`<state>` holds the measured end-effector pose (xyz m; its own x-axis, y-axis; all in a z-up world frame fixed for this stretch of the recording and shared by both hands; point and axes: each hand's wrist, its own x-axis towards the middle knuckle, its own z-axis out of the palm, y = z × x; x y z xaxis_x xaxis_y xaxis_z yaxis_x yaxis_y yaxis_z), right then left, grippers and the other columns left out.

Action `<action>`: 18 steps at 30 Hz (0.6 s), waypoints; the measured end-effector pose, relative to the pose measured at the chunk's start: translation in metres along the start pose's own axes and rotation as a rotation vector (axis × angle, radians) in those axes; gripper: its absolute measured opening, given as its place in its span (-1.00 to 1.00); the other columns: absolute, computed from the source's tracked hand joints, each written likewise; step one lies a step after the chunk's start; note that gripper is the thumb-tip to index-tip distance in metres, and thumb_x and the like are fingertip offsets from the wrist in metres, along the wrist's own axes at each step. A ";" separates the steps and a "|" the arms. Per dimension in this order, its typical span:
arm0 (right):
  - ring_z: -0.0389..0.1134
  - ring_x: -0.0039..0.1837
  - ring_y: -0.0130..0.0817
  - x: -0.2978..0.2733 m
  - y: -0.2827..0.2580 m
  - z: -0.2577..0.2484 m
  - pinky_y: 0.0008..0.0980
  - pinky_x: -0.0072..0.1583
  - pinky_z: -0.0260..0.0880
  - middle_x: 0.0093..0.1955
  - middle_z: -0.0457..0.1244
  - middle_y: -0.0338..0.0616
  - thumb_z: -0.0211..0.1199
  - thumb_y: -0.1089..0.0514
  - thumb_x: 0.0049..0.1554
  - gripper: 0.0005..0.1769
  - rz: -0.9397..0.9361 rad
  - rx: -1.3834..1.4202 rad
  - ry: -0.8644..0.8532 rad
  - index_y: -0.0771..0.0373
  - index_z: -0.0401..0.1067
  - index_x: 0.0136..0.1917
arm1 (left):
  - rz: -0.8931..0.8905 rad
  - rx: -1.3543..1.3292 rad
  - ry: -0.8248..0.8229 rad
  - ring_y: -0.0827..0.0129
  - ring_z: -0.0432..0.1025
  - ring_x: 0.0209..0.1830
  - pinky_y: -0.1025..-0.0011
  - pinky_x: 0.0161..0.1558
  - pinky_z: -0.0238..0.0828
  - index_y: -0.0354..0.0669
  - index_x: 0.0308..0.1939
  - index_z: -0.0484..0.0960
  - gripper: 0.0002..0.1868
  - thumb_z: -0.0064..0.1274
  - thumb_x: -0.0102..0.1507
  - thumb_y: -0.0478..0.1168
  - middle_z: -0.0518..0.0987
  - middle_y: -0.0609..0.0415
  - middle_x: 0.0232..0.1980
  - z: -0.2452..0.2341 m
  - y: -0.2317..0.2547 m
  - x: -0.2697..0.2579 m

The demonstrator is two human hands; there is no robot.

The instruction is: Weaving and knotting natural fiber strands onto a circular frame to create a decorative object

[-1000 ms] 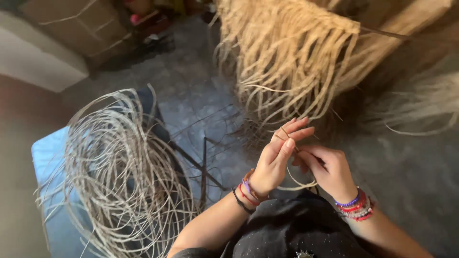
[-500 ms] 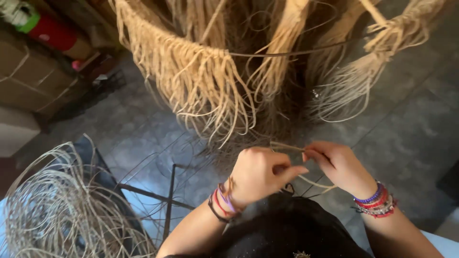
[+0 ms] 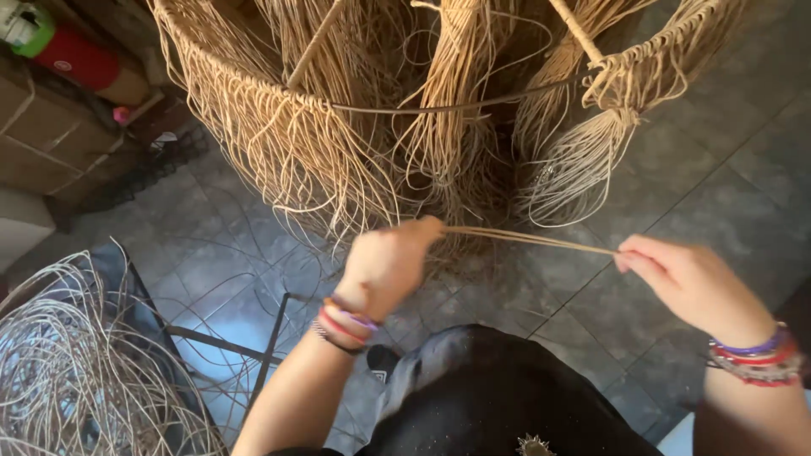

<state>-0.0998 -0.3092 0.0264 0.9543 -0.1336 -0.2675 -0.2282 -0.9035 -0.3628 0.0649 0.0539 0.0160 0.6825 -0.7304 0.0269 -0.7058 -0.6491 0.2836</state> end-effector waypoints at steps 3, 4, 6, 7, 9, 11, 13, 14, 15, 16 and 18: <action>0.32 -0.38 -0.47 0.002 0.003 -0.006 -0.49 -0.11 0.27 -0.25 0.47 -0.57 0.10 -0.01 0.26 -0.74 -0.045 0.041 0.074 -0.08 0.60 -0.13 | -0.100 0.111 0.053 -0.02 0.54 -0.47 0.02 -0.53 0.40 0.20 -0.02 0.56 -0.69 -0.10 0.23 -0.28 0.60 0.16 -0.40 0.006 -0.021 -0.012; 0.32 -0.38 -0.47 0.008 -0.005 -0.004 -0.49 -0.11 0.27 -0.25 0.47 -0.57 0.10 -0.01 0.26 -0.74 -0.050 0.041 0.074 -0.08 0.60 -0.13 | -0.104 0.113 0.055 -0.02 0.54 -0.47 0.02 -0.53 0.40 0.20 -0.02 0.56 -0.69 -0.10 0.23 -0.28 0.60 0.16 -0.40 0.006 -0.009 -0.011; 0.53 -0.12 -0.50 0.017 -0.022 0.002 -0.38 0.03 0.46 -0.10 0.51 -0.58 0.10 -0.02 0.23 -0.75 -0.287 0.044 0.111 -0.11 0.62 -0.05 | 0.046 0.363 0.451 0.23 0.53 0.09 0.03 0.22 0.19 0.26 0.00 0.76 -0.20 -0.22 0.14 0.66 0.69 0.32 0.01 0.008 0.015 -0.011; 0.53 -0.12 -0.50 0.020 -0.037 0.008 -0.38 0.03 0.46 -0.10 0.51 -0.58 0.10 -0.02 0.23 -0.75 -0.291 0.045 0.107 -0.11 0.62 -0.05 | 0.041 0.364 0.449 0.23 0.53 0.09 0.03 0.22 0.19 0.26 0.00 0.76 -0.20 -0.22 0.14 0.66 0.69 0.32 0.01 -0.005 0.042 -0.004; 0.42 -0.27 -0.43 0.026 -0.067 0.020 -0.33 -0.14 0.45 -0.26 0.41 -0.37 0.19 0.05 0.22 -0.86 -0.500 0.019 0.065 0.03 0.54 -0.11 | 0.112 -0.171 0.027 -0.16 0.19 0.49 -0.26 0.40 0.02 -0.21 0.46 0.30 -0.03 0.31 0.13 0.21 0.34 -0.19 0.49 -0.031 0.096 0.010; 0.39 -0.29 -0.41 0.029 -0.077 0.020 -0.30 -0.19 0.41 -0.29 0.37 -0.37 0.17 0.08 0.22 -0.85 -0.520 0.028 0.026 0.04 0.51 -0.16 | 0.115 -0.059 0.169 0.10 0.33 -0.11 0.04 -0.19 0.13 -0.11 0.09 0.35 -0.46 0.12 0.28 0.17 0.43 0.02 -0.05 0.029 0.107 0.004; 0.36 -0.31 -0.39 0.033 -0.071 0.012 -0.27 -0.23 0.37 -0.32 0.33 -0.37 0.16 0.11 0.23 -0.82 -0.541 0.030 -0.006 0.06 0.48 -0.22 | 0.122 0.056 0.318 0.37 0.47 -0.71 0.34 -0.78 0.25 -0.02 -0.29 0.41 -0.62 -0.07 0.44 0.14 0.52 0.24 -0.59 0.057 0.098 -0.003; 0.41 -0.30 -0.40 0.034 -0.059 0.007 -0.28 -0.19 0.42 -0.32 0.38 -0.38 0.13 0.04 0.24 -0.83 -0.457 -0.005 0.002 -0.01 0.51 -0.14 | 0.087 0.148 0.123 0.40 0.48 -0.68 0.33 -0.77 0.29 -0.07 -0.17 0.43 -0.77 -0.06 0.41 -0.01 0.52 0.29 -0.50 0.055 0.084 -0.009; 0.45 -0.30 -0.40 0.035 -0.048 0.002 -0.29 -0.15 0.47 -0.32 0.42 -0.39 0.09 -0.04 0.26 -0.80 -0.373 -0.040 0.011 -0.08 0.53 -0.07 | 0.051 0.238 -0.073 0.42 0.49 -0.65 0.32 -0.76 0.32 -0.12 -0.05 0.44 -0.86 -0.06 0.39 -0.17 0.53 0.34 -0.41 0.054 0.069 -0.015; 0.45 -0.30 -0.40 0.038 -0.032 -0.005 -0.29 -0.15 0.47 -0.32 0.42 -0.39 0.09 -0.04 0.26 -0.80 -0.375 -0.040 0.006 -0.08 0.53 -0.07 | 0.047 0.236 -0.074 0.42 0.49 -0.65 0.32 -0.76 0.32 -0.12 -0.05 0.44 -0.86 -0.06 0.39 -0.17 0.53 0.34 -0.41 0.050 0.050 -0.022; 0.41 -0.37 -0.54 0.042 -0.003 -0.017 -0.45 -0.15 0.42 -0.32 0.44 -0.50 0.00 -0.02 0.31 -0.67 -0.184 -0.042 -0.044 -0.05 0.55 -0.16 | -0.242 0.268 -0.111 0.14 0.63 -0.48 0.14 -0.59 0.52 0.06 -0.09 0.50 -0.90 -0.12 0.40 -0.13 0.69 0.22 -0.35 0.044 0.010 -0.037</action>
<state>-0.0558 -0.3194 0.0310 0.9696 0.0523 -0.2392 -0.0417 -0.9274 -0.3718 0.0239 0.0649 -0.0243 0.8213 -0.5580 -0.1186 -0.5612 -0.8276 0.0073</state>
